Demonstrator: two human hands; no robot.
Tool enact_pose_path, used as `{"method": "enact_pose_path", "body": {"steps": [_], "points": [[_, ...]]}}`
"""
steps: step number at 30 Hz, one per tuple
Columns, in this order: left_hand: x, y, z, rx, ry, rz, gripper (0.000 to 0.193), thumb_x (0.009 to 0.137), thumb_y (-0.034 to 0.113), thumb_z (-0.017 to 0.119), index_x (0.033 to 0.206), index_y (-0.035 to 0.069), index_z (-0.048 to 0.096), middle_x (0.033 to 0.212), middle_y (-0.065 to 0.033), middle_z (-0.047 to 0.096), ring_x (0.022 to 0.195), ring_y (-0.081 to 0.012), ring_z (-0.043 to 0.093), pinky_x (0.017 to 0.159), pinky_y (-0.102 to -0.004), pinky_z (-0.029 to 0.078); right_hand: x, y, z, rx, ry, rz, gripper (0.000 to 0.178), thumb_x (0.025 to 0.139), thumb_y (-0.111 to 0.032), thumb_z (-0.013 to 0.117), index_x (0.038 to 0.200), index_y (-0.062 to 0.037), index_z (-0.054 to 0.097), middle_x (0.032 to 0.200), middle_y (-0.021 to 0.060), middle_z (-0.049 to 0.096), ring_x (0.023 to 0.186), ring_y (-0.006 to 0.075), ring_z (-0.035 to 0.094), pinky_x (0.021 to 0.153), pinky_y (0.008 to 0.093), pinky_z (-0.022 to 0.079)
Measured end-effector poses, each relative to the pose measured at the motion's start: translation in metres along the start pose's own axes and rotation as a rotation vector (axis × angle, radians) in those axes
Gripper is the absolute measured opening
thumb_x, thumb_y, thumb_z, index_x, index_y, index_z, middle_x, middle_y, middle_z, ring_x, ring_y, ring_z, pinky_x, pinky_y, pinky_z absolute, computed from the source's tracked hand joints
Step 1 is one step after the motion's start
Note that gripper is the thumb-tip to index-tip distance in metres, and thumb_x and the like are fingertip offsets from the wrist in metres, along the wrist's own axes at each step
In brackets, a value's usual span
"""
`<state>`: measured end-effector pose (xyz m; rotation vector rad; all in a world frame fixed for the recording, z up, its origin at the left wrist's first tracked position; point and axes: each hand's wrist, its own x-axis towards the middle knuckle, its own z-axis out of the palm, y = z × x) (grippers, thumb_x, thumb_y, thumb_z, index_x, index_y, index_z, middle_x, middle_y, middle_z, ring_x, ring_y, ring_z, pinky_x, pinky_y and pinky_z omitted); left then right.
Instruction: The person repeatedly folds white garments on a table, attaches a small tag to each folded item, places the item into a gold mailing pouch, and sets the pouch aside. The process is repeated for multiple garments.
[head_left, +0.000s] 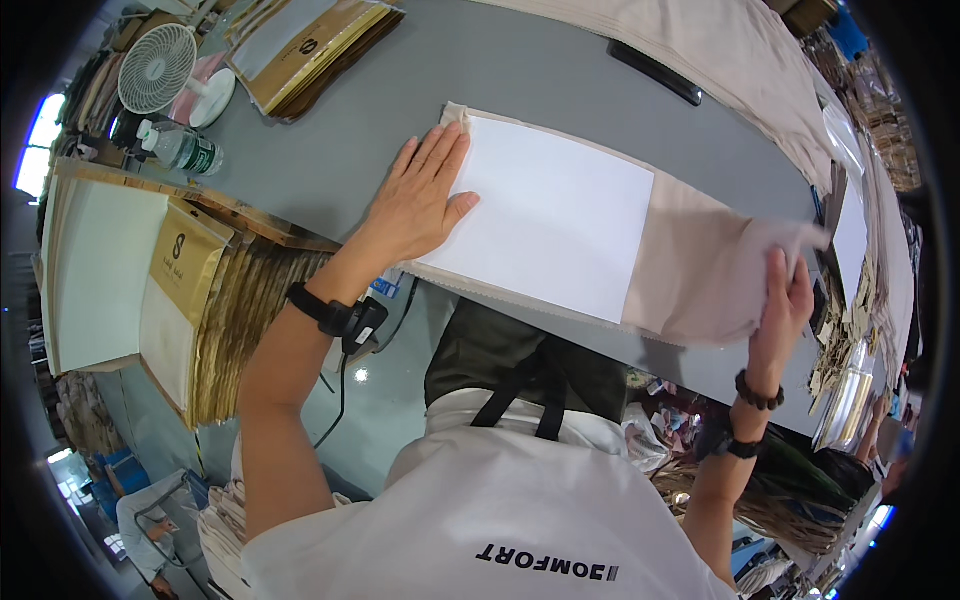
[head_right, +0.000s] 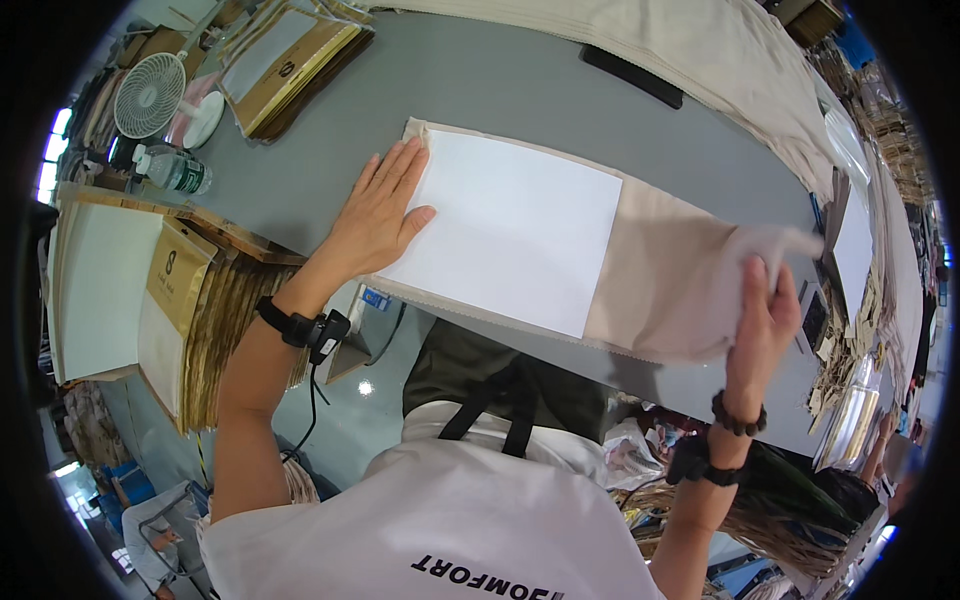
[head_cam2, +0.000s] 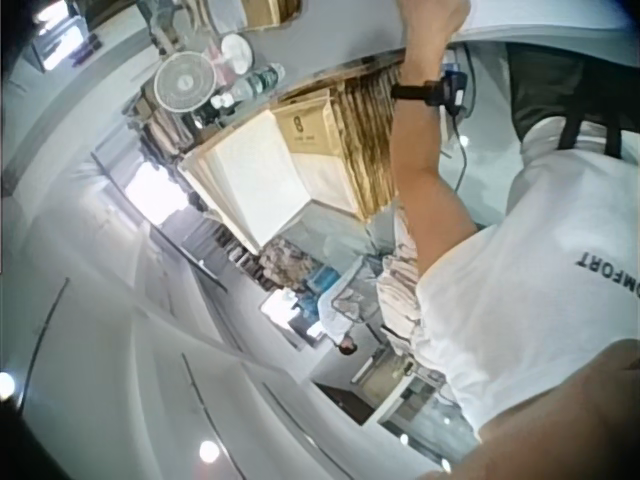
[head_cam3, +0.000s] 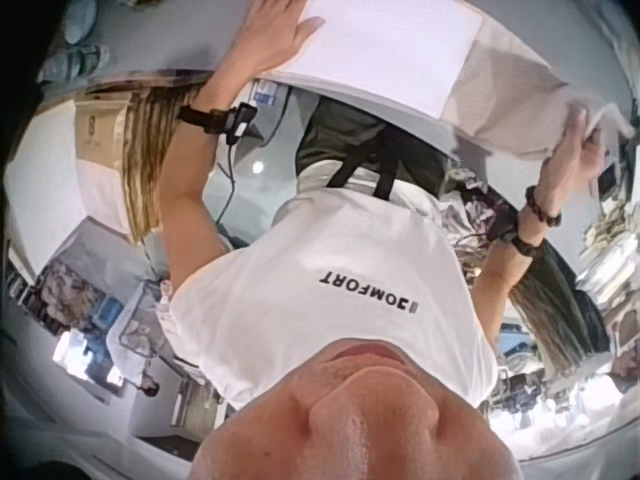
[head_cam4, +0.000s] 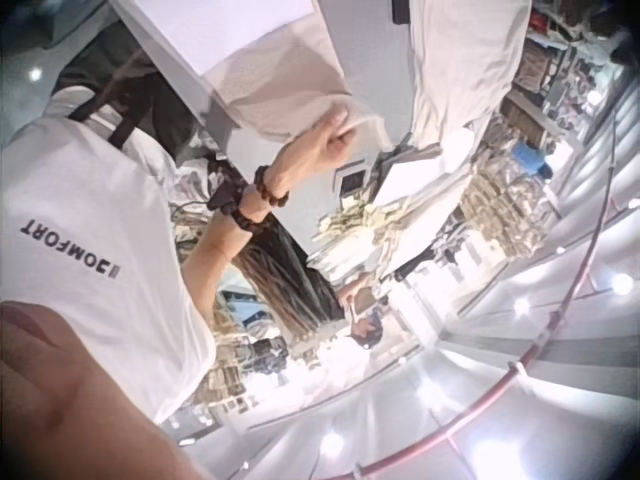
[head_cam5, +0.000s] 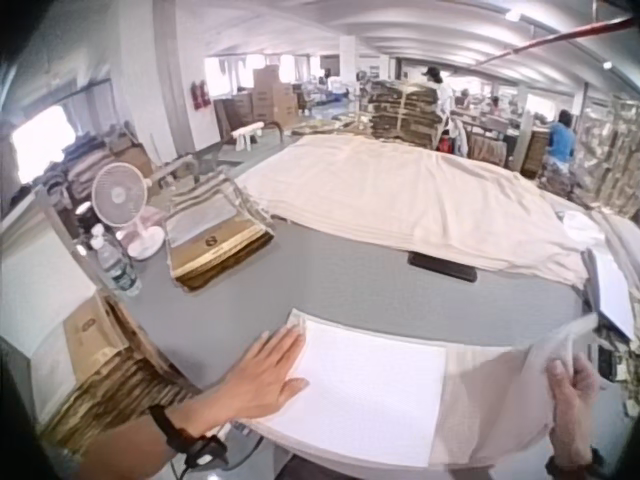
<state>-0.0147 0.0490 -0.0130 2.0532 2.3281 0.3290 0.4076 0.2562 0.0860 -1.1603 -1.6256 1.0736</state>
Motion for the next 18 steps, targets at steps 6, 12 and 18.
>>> {"method": "enact_pose_path", "body": {"steps": [6, 12, 18], "points": [[0.001, 0.005, -0.005, -0.042, -0.003, -0.023, 0.076, 0.111, 0.048, 0.045, 0.167, 0.001, 0.026, 0.174, -0.0199, 0.025, 0.161, -0.0371, 0.022, 0.132, -0.0526, 0.016, -0.020, -0.052, 0.172, -0.046, -0.457, -0.183, 0.035, 0.103, -0.020, 0.074, 0.132, 0.0002, 0.069, 0.103, 0.0107, 0.078, 0.081, 0.0120, 0.068, 0.072, 0.0279, 0.054], [-0.006, -0.007, -0.002, -0.145, 0.048, 0.054, 0.077, 0.097, 0.040, 0.061, 0.162, 0.005, 0.040, 0.171, -0.0175, 0.032, 0.162, -0.0347, 0.020, 0.133, -0.0537, 0.014, -0.041, -0.052, 0.244, -0.057, -1.010, -0.363, 0.035, 0.102, -0.025, 0.073, 0.126, 0.0007, 0.072, 0.106, 0.0195, 0.075, 0.077, 0.0340, 0.071, 0.074, 0.0396, 0.058], [-0.012, -0.016, 0.010, -0.196, 0.149, 0.117, 0.069, 0.099, 0.032, 0.057, 0.161, 0.005, 0.041, 0.171, -0.0176, 0.033, 0.162, -0.0342, 0.021, 0.133, -0.0540, 0.014, -0.009, -0.036, 0.269, -0.168, -0.769, -0.515, 0.023, 0.101, -0.009, 0.066, 0.119, 0.0023, 0.074, 0.111, 0.0211, 0.073, 0.085, 0.0380, 0.072, 0.077, 0.0435, 0.057]]}}
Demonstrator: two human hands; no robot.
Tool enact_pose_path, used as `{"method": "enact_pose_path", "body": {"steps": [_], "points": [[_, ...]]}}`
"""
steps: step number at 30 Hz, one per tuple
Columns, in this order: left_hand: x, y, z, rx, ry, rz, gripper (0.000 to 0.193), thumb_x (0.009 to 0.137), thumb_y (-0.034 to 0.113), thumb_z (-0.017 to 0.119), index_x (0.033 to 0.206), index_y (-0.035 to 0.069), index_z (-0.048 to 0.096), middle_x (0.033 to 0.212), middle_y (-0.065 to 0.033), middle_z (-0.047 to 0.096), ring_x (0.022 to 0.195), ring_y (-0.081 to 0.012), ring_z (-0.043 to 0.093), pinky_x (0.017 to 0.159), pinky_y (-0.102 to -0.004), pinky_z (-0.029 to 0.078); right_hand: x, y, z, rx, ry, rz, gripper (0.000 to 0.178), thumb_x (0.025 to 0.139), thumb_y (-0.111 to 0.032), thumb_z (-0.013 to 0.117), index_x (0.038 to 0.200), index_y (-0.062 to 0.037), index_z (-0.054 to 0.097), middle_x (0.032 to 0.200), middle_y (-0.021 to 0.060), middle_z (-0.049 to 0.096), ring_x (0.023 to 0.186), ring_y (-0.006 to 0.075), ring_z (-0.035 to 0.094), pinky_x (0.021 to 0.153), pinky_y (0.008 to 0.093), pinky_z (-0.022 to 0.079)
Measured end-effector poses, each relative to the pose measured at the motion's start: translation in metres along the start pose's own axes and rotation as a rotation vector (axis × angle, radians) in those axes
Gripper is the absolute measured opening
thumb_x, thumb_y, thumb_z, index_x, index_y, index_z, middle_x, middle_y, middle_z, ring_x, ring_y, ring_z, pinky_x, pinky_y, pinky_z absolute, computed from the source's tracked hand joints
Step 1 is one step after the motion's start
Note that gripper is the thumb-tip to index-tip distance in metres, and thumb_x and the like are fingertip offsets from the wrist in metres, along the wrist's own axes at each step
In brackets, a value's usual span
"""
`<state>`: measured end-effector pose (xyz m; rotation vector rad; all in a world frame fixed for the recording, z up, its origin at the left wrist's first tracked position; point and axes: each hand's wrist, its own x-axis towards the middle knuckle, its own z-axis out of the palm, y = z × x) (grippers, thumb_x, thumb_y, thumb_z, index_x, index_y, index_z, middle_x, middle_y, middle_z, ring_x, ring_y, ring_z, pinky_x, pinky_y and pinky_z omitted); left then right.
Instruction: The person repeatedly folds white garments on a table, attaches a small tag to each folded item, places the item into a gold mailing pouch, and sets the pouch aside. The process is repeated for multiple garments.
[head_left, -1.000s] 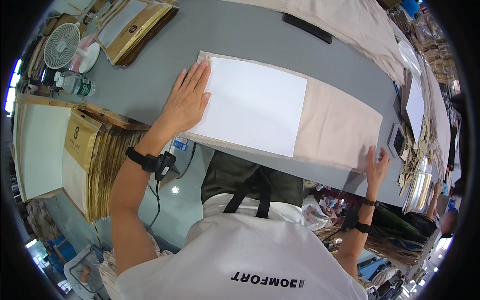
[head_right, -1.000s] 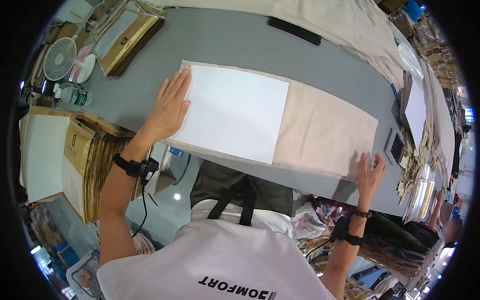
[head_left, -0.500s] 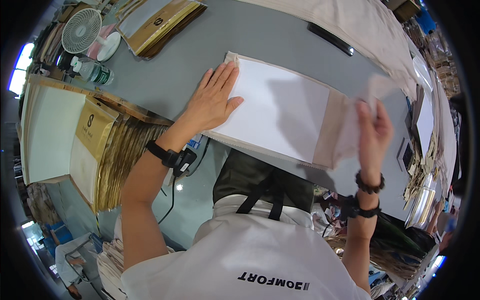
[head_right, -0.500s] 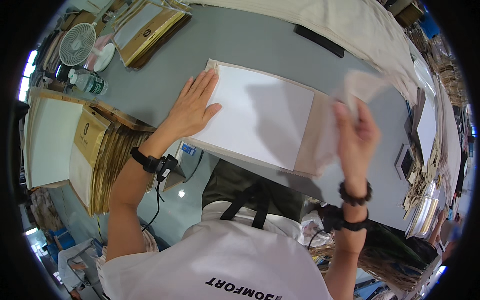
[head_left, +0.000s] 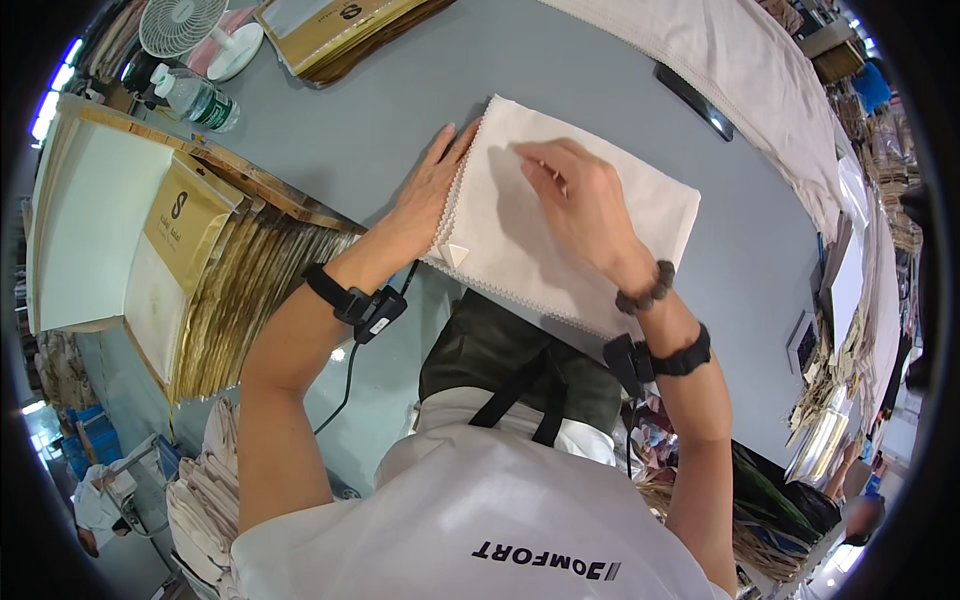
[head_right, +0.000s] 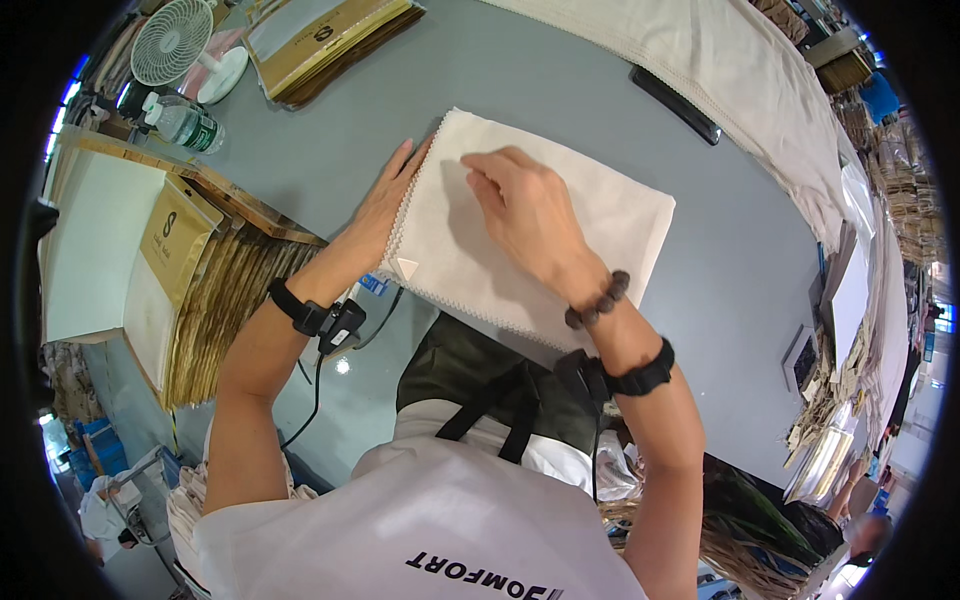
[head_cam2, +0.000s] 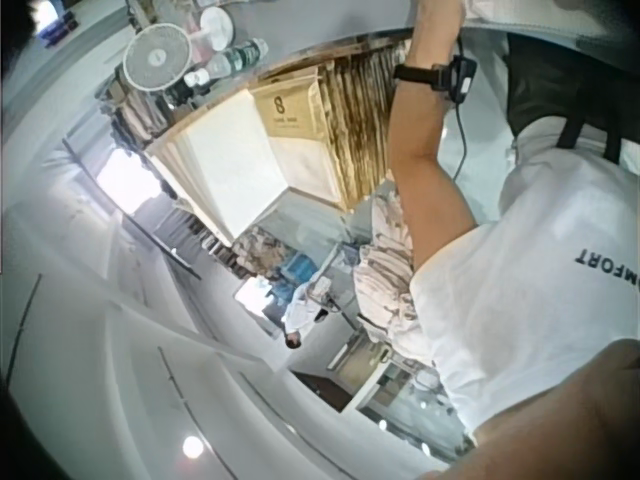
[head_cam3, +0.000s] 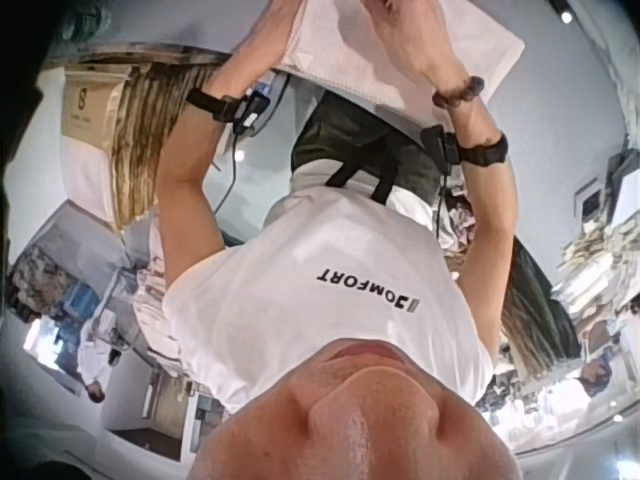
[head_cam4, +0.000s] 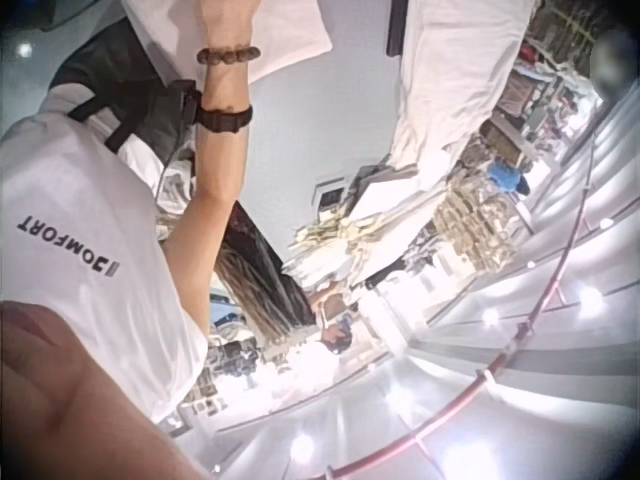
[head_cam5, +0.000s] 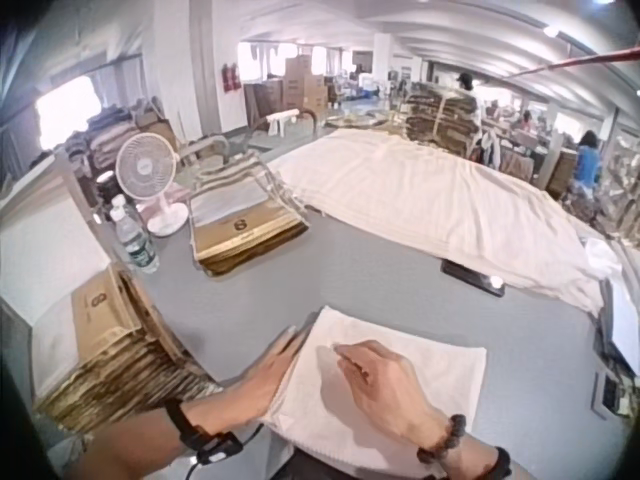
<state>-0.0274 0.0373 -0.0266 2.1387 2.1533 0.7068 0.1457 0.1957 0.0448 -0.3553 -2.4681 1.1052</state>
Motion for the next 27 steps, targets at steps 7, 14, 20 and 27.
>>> {"method": "enact_pose_path", "body": {"steps": [7, 14, 20, 27], "points": [[0.000, 0.000, -0.003, 0.006, 0.021, 0.028, 0.070, 0.098, 0.031, 0.062, 0.160, 0.004, 0.044, 0.170, -0.0220, 0.033, 0.162, -0.0345, 0.023, 0.133, -0.0543, 0.016, 0.029, 0.034, 0.033, -0.204, 0.028, -0.170, 0.027, 0.099, -0.007, 0.062, 0.122, 0.0030, 0.073, 0.130, 0.0206, 0.071, 0.121, 0.0407, 0.064, 0.103, 0.0456, 0.052], [-0.045, 0.043, -0.030, -0.115, -0.167, -0.152, 0.063, 0.101, 0.024, 0.062, 0.156, -0.001, 0.045, 0.168, -0.0239, 0.033, 0.160, -0.0380, 0.023, 0.131, -0.0557, 0.017, 0.009, 0.039, 0.034, -0.386, -0.077, -0.177, 0.066, 0.094, -0.038, 0.074, 0.145, 0.0014, 0.060, 0.152, 0.0149, 0.060, 0.142, 0.0344, 0.050, 0.114, 0.0515, 0.039], [-0.090, 0.063, -0.075, -0.428, 0.092, -0.392, 0.027, 0.102, 0.017, 0.064, 0.122, 0.002, 0.075, 0.118, -0.0121, 0.078, 0.113, -0.0323, 0.073, 0.112, -0.0502, 0.048, -0.003, 0.025, 0.048, -0.511, 0.008, -0.257, 0.106, 0.081, -0.067, 0.079, 0.146, 0.0112, 0.052, 0.154, 0.0247, 0.053, 0.143, 0.0368, 0.048, 0.114, 0.0509, 0.037], [-0.031, 0.030, -0.055, -0.124, 0.088, -0.159, 0.043, 0.099, 0.019, 0.067, 0.140, 0.007, 0.066, 0.145, -0.0109, 0.065, 0.132, -0.0299, 0.059, 0.112, -0.0480, 0.043, -0.002, 0.021, 0.051, -0.516, -0.025, -0.233, 0.110, 0.083, -0.071, 0.075, 0.147, 0.0150, 0.049, 0.157, 0.0280, 0.050, 0.147, 0.0386, 0.045, 0.120, 0.0516, 0.032]]}}
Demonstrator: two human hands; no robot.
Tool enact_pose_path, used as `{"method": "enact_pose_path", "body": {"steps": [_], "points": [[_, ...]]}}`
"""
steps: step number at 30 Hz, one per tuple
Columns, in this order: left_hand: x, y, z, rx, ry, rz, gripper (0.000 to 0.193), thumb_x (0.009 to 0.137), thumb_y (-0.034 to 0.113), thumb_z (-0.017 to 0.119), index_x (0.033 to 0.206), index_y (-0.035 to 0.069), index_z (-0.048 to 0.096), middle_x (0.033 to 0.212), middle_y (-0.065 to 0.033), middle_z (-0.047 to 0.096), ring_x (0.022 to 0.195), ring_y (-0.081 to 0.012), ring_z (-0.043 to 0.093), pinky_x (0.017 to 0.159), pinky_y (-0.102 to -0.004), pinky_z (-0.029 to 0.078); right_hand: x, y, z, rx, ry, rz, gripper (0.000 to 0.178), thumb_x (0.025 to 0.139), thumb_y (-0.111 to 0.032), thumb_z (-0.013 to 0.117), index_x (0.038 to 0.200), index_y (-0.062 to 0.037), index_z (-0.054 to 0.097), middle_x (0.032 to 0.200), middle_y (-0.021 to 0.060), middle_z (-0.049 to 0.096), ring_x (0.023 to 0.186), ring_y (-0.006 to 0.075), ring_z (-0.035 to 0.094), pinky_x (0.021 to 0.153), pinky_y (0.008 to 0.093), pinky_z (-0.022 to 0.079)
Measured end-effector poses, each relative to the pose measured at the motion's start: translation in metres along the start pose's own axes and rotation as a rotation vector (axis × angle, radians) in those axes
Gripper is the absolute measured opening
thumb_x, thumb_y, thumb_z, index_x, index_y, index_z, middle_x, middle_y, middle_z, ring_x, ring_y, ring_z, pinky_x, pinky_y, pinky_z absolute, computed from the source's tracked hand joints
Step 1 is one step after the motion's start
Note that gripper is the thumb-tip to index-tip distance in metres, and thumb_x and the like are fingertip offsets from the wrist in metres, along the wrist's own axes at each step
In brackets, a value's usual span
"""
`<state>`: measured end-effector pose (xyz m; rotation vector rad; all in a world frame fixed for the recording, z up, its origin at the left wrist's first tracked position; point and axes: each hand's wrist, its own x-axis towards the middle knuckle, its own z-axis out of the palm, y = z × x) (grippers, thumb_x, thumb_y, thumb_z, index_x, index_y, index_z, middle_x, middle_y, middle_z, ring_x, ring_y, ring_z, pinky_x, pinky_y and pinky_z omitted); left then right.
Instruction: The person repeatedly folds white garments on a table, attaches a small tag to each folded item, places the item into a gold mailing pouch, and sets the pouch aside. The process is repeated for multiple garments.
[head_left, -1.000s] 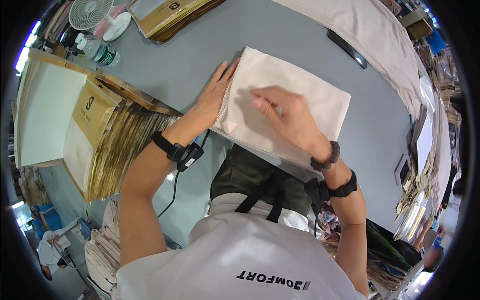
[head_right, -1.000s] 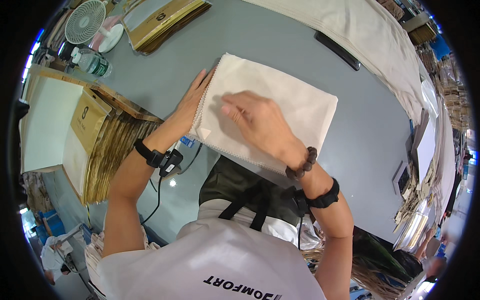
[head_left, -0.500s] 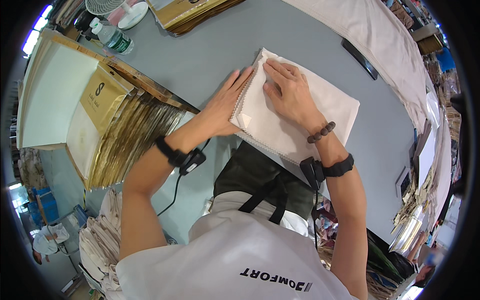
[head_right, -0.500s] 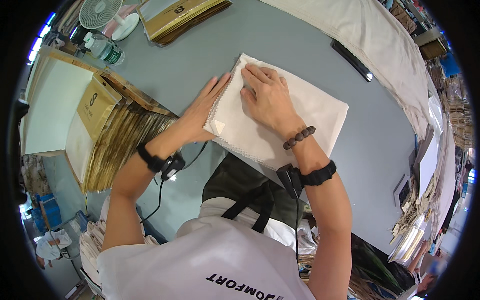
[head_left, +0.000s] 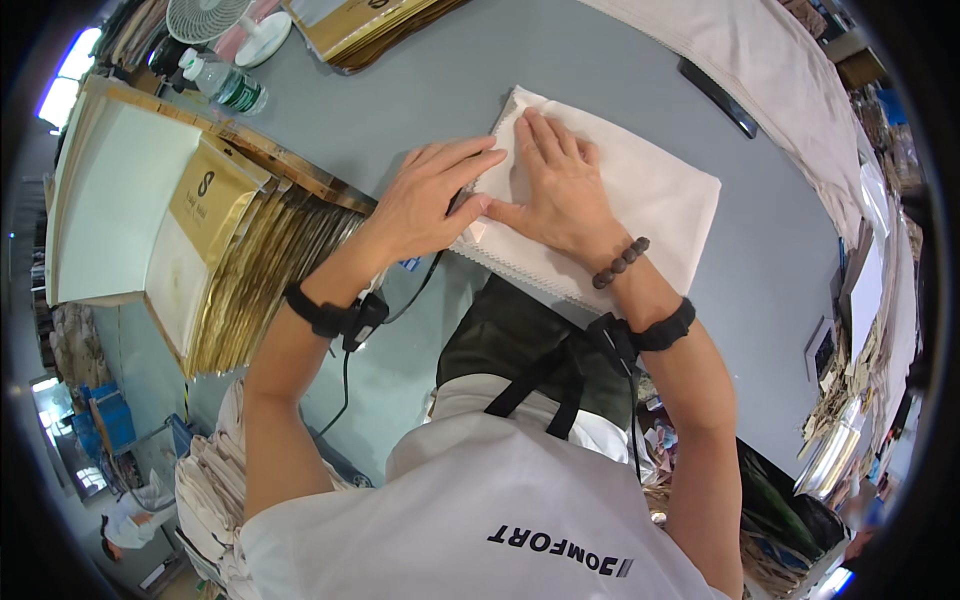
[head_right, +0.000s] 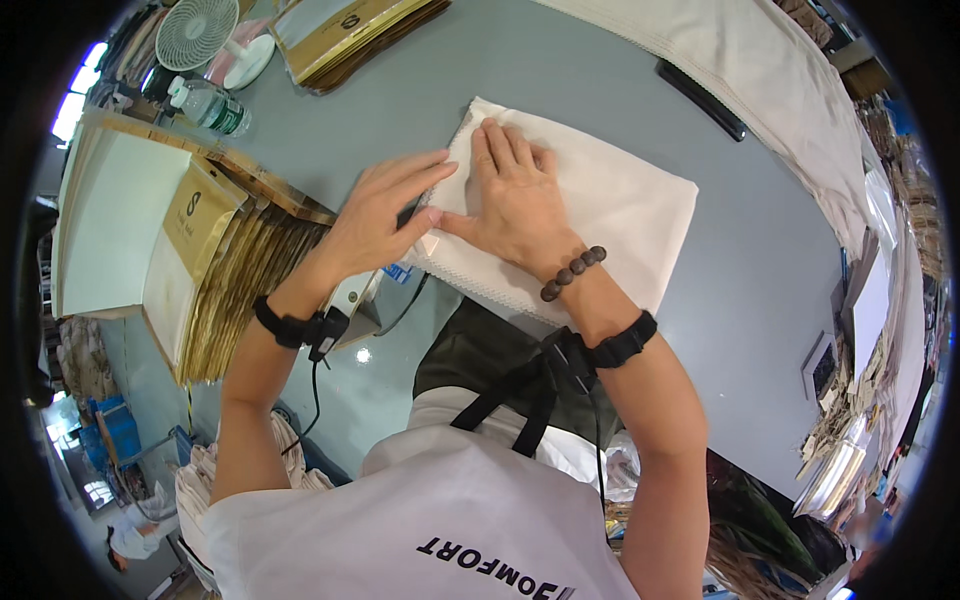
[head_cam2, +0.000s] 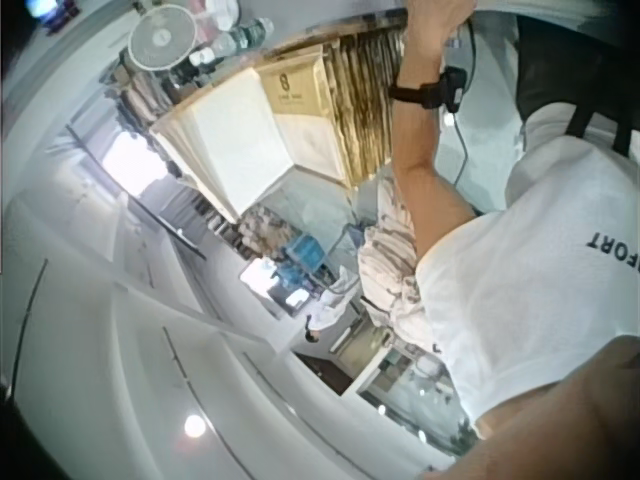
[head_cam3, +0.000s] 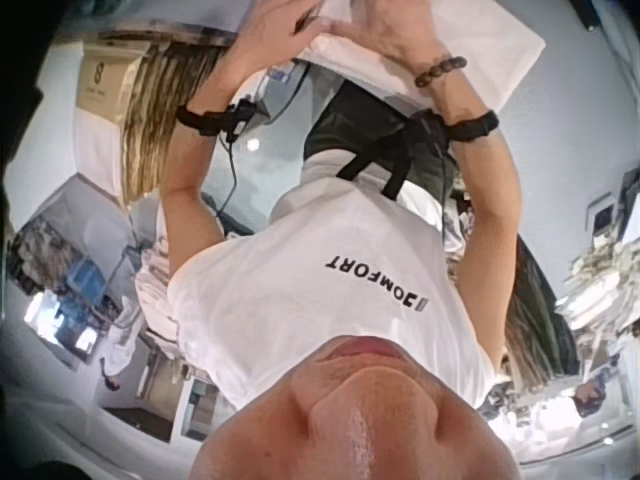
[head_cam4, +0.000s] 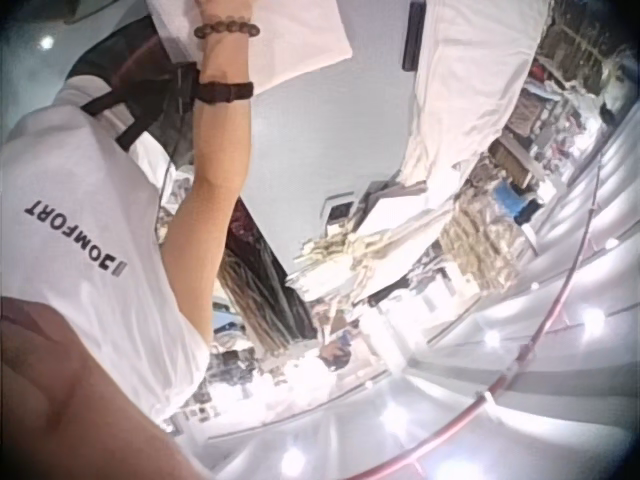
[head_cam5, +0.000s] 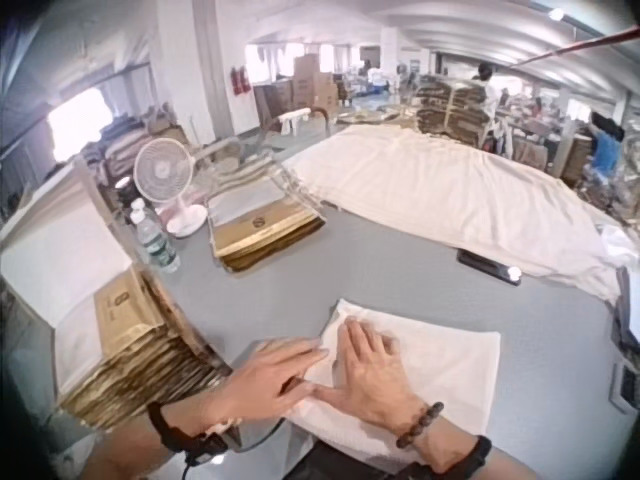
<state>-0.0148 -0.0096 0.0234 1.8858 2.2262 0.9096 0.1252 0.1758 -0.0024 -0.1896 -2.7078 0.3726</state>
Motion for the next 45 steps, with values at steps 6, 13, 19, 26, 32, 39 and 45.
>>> {"method": "enact_pose_path", "body": {"steps": [6, 13, 19, 26, 32, 39, 45], "points": [[0.008, -0.022, 0.006, 0.377, -0.305, 0.078, 0.064, 0.104, 0.019, 0.052, 0.164, 0.005, 0.035, 0.173, -0.0143, 0.032, 0.158, -0.0329, 0.033, 0.128, -0.0539, 0.022, -0.027, 0.020, -0.042, 0.301, -0.090, 0.048, 0.076, 0.098, -0.047, 0.072, 0.150, 0.0052, 0.053, 0.160, 0.0282, 0.047, 0.147, 0.0425, 0.044, 0.124, 0.0523, 0.030], [0.011, -0.008, 0.015, 0.348, -0.349, 0.042, 0.064, 0.106, 0.019, 0.046, 0.166, 0.003, 0.031, 0.174, -0.0150, 0.030, 0.160, -0.0334, 0.029, 0.131, -0.0560, 0.015, -0.134, 0.083, -0.145, 0.251, 0.314, 0.542, 0.021, 0.101, -0.010, 0.070, 0.120, -0.0049, 0.077, 0.111, 0.0122, 0.077, 0.087, 0.0192, 0.073, 0.076, 0.0299, 0.058], [0.036, 0.028, 0.050, 0.302, -0.341, 0.158, 0.062, 0.107, 0.020, 0.043, 0.166, 0.002, 0.031, 0.173, -0.0157, 0.031, 0.160, -0.0335, 0.029, 0.131, -0.0566, 0.014, -0.190, 0.146, -0.173, 0.163, 0.390, 0.769, 0.021, 0.100, -0.017, 0.072, 0.117, -0.0054, 0.078, 0.096, 0.0099, 0.076, 0.079, 0.0171, 0.068, 0.071, 0.0303, 0.055], [0.052, 0.048, 0.066, 0.266, -0.364, 0.211, 0.065, 0.105, 0.018, 0.045, 0.165, 0.000, 0.031, 0.173, -0.0176, 0.031, 0.160, -0.0366, 0.028, 0.131, -0.0576, 0.012, -0.201, 0.212, -0.188, 0.161, -0.149, 0.717, 0.043, 0.087, -0.041, 0.085, 0.112, -0.0064, 0.078, 0.103, 0.0131, 0.071, 0.092, 0.0255, 0.068, 0.083, 0.0387, 0.055], [0.052, 0.046, 0.068, 0.273, -0.366, 0.214, 0.066, 0.102, 0.015, 0.045, 0.164, -0.002, 0.033, 0.172, -0.0215, 0.031, 0.160, -0.0392, 0.027, 0.130, -0.0585, 0.011, -0.212, 0.201, -0.171, 0.312, 0.058, 0.618, 0.026, 0.087, -0.013, 0.086, 0.111, -0.0083, 0.077, 0.115, 0.0083, 0.065, 0.091, 0.0206, 0.064, 0.082, 0.0347, 0.056], [0.052, 0.049, 0.067, 0.312, -0.364, 0.232, 0.064, 0.102, 0.013, 0.042, 0.163, -0.005, 0.034, 0.171, -0.0253, 0.032, 0.159, -0.0412, 0.029, 0.130, -0.0588, 0.012, -0.211, 0.195, -0.181, 0.174, -0.068, 0.610, 0.028, 0.094, -0.029, 0.081, 0.114, -0.0107, 0.077, 0.124, 0.0093, 0.063, 0.111, 0.0292, 0.066, 0.092, 0.0403, 0.055], [0.051, 0.049, 0.068, 0.300, -0.369, 0.216, 0.063, 0.103, 0.014, 0.039, 0.163, -0.005, 0.033, 0.171, -0.0247, 0.033, 0.159, -0.0405, 0.030, 0.130, -0.0582, 0.013, -0.251, 0.198, -0.197, -0.097, 0.210, 0.676, 0.034, 0.096, -0.038, 0.077, 0.119, -0.0124, 0.074, 0.127, 0.0102, 0.067, 0.099, 0.0305, 0.071, 0.087, 0.0414, 0.058]]}}
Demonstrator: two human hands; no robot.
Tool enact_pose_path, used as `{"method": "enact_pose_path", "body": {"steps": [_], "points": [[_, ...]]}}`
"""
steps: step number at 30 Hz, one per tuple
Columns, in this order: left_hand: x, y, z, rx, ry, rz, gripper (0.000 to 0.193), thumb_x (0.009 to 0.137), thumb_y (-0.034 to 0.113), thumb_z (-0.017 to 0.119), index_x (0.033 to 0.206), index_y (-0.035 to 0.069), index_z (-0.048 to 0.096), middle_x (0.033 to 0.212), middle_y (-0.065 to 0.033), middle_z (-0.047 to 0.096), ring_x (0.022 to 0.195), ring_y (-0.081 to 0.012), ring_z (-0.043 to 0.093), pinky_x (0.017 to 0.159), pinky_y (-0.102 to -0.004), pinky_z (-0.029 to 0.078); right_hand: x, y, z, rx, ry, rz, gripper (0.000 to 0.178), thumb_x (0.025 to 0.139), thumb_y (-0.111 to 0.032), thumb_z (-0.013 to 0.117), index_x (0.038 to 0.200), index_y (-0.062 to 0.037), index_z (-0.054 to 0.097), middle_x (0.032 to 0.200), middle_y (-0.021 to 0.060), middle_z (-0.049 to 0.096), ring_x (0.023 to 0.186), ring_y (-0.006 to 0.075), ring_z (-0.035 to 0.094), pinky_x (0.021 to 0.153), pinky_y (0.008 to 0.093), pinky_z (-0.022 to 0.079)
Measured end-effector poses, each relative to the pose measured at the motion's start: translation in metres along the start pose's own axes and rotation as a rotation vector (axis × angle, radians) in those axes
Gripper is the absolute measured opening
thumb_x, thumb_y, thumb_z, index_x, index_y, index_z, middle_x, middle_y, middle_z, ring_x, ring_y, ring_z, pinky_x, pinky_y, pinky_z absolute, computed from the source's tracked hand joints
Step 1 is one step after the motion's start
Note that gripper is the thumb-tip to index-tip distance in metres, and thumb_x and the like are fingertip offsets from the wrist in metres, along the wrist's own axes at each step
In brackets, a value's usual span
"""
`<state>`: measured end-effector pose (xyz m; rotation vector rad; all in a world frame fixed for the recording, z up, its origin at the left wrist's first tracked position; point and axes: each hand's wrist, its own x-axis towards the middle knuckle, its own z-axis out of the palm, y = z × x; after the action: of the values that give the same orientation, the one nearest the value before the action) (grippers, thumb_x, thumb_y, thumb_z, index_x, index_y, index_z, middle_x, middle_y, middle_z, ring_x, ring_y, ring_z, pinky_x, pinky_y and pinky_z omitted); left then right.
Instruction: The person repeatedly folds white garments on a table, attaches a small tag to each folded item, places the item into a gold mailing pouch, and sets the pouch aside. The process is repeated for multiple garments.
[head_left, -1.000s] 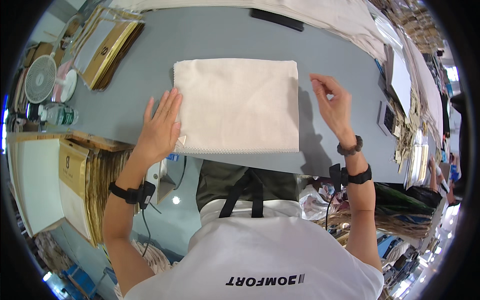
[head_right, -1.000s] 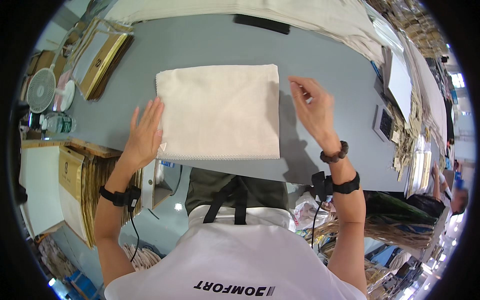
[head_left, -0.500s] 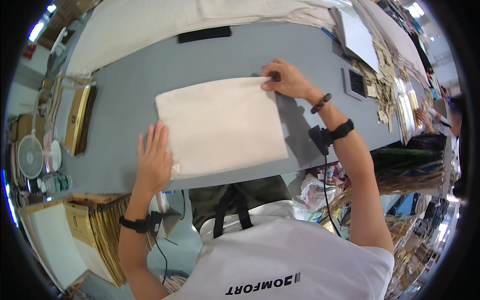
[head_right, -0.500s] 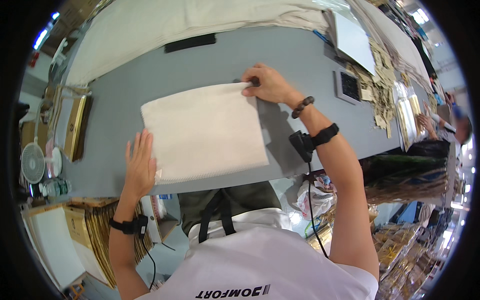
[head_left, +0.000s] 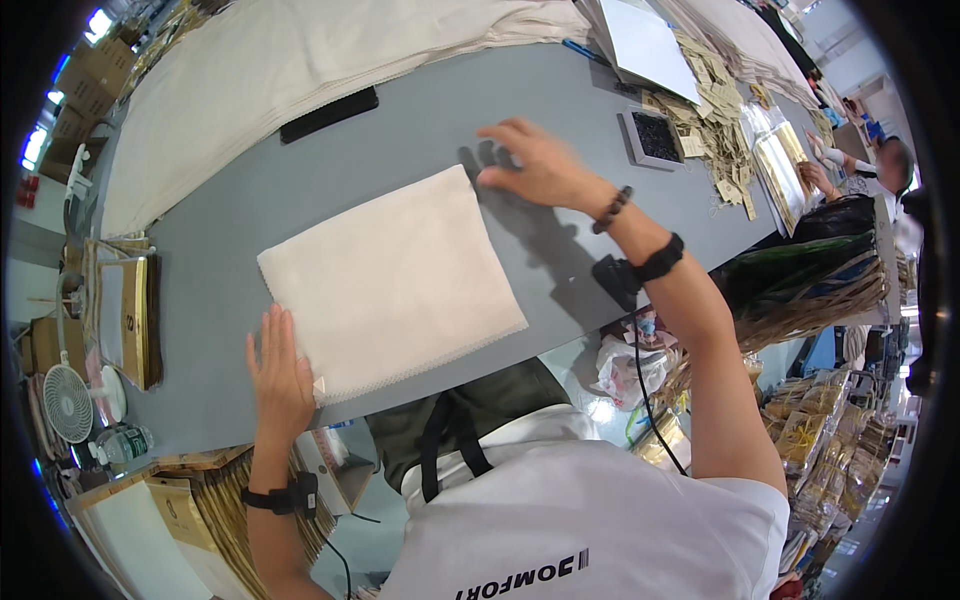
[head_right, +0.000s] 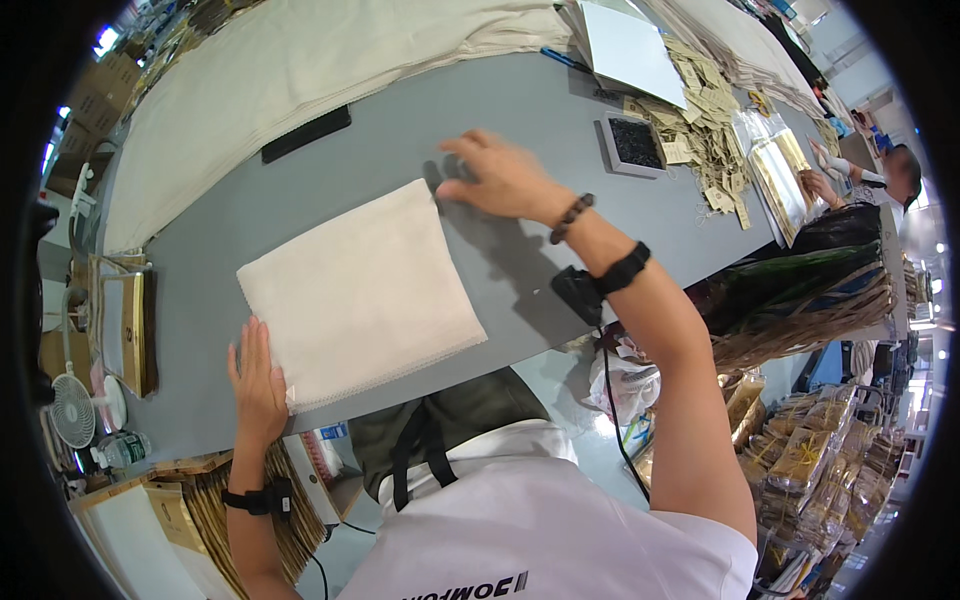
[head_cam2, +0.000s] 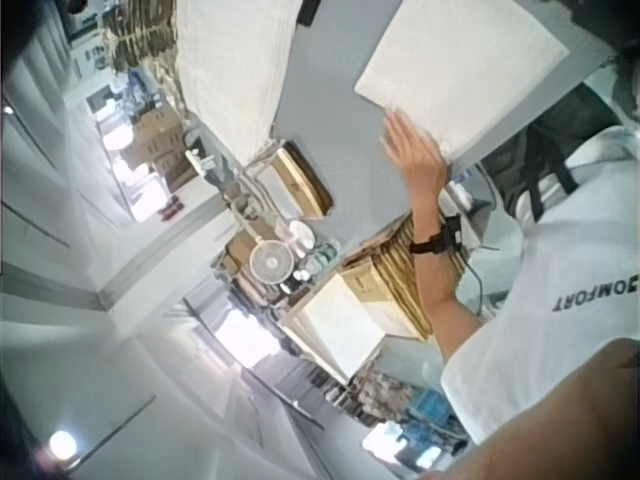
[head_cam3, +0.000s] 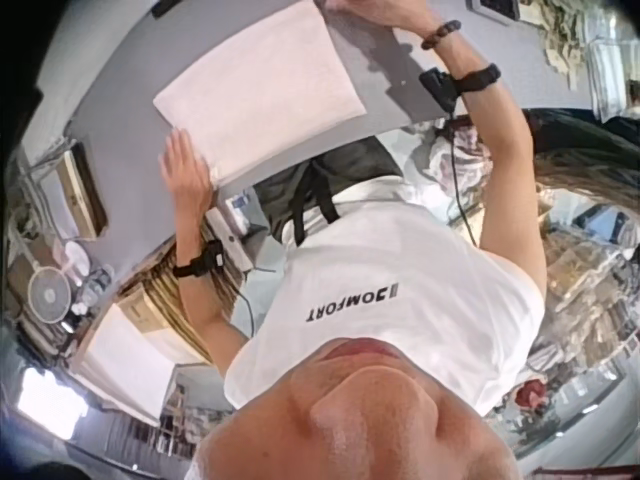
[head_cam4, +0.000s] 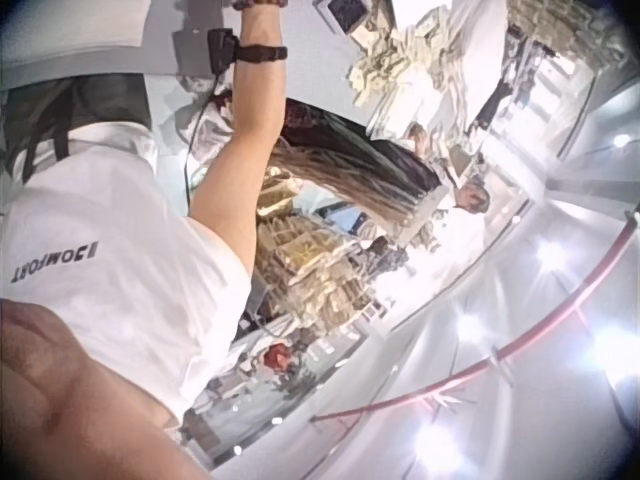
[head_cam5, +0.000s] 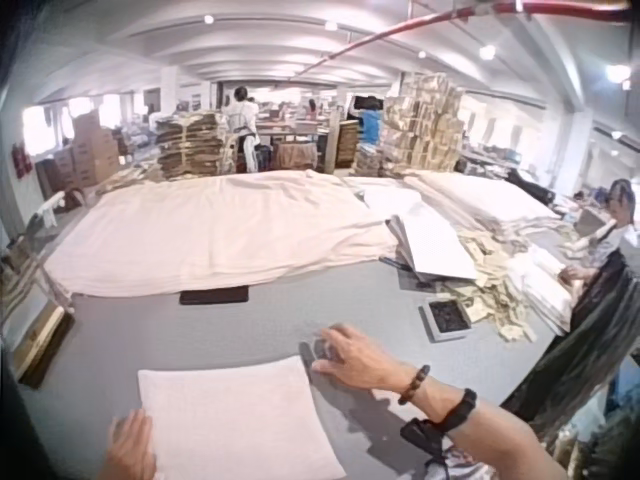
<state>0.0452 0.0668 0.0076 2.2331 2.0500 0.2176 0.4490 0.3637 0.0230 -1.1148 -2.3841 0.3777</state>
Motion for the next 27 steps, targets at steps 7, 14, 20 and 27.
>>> {"method": "enact_pose_path", "body": {"steps": [7, 14, 20, 27], "points": [[0.002, 0.014, 0.002, 0.040, 0.016, -0.038, 0.063, 0.103, 0.014, 0.040, 0.163, -0.004, 0.034, 0.170, -0.0223, 0.035, 0.158, -0.0390, 0.032, 0.129, -0.0586, 0.014, -0.079, 0.154, -0.119, -0.614, 0.377, 0.419, 0.022, 0.099, -0.015, 0.066, 0.119, -0.0127, 0.076, 0.107, 0.0100, 0.077, 0.092, 0.0343, 0.074, 0.081, 0.0428, 0.059], [0.012, 0.034, 0.012, -0.016, 0.095, -0.024, 0.061, 0.105, 0.016, 0.041, 0.163, -0.003, 0.037, 0.170, -0.0218, 0.037, 0.157, -0.0375, 0.035, 0.128, -0.0574, 0.016, -0.138, 0.228, -0.152, -0.653, 0.088, 0.479, 0.022, 0.099, -0.020, 0.060, 0.115, -0.0115, 0.073, 0.108, 0.0172, 0.075, 0.099, 0.0421, 0.071, 0.087, 0.0525, 0.055], [0.012, 0.034, 0.014, -0.037, 0.112, -0.032, 0.060, 0.106, 0.017, 0.042, 0.163, -0.002, 0.037, 0.169, -0.0207, 0.038, 0.156, -0.0375, 0.036, 0.128, -0.0570, 0.018, -0.119, 0.215, -0.163, -0.588, 0.374, 0.785, 0.034, 0.106, -0.034, 0.058, 0.111, -0.0086, 0.080, 0.093, 0.0183, 0.078, 0.086, 0.0380, 0.075, 0.075, 0.0458, 0.059], [0.011, 0.033, 0.015, -0.055, 0.132, -0.038, 0.061, 0.106, 0.020, 0.044, 0.163, 0.000, 0.038, 0.169, -0.0196, 0.038, 0.157, -0.0352, 0.035, 0.128, -0.0561, 0.018, -0.036, 0.045, -0.114, 0.800, 0.411, 0.450, 0.033, 0.106, -0.024, 0.070, 0.123, 0.0042, 0.073, 0.105, 0.0140, 0.078, 0.094, 0.0182, 0.077, 0.088, 0.0295, 0.064]]}}
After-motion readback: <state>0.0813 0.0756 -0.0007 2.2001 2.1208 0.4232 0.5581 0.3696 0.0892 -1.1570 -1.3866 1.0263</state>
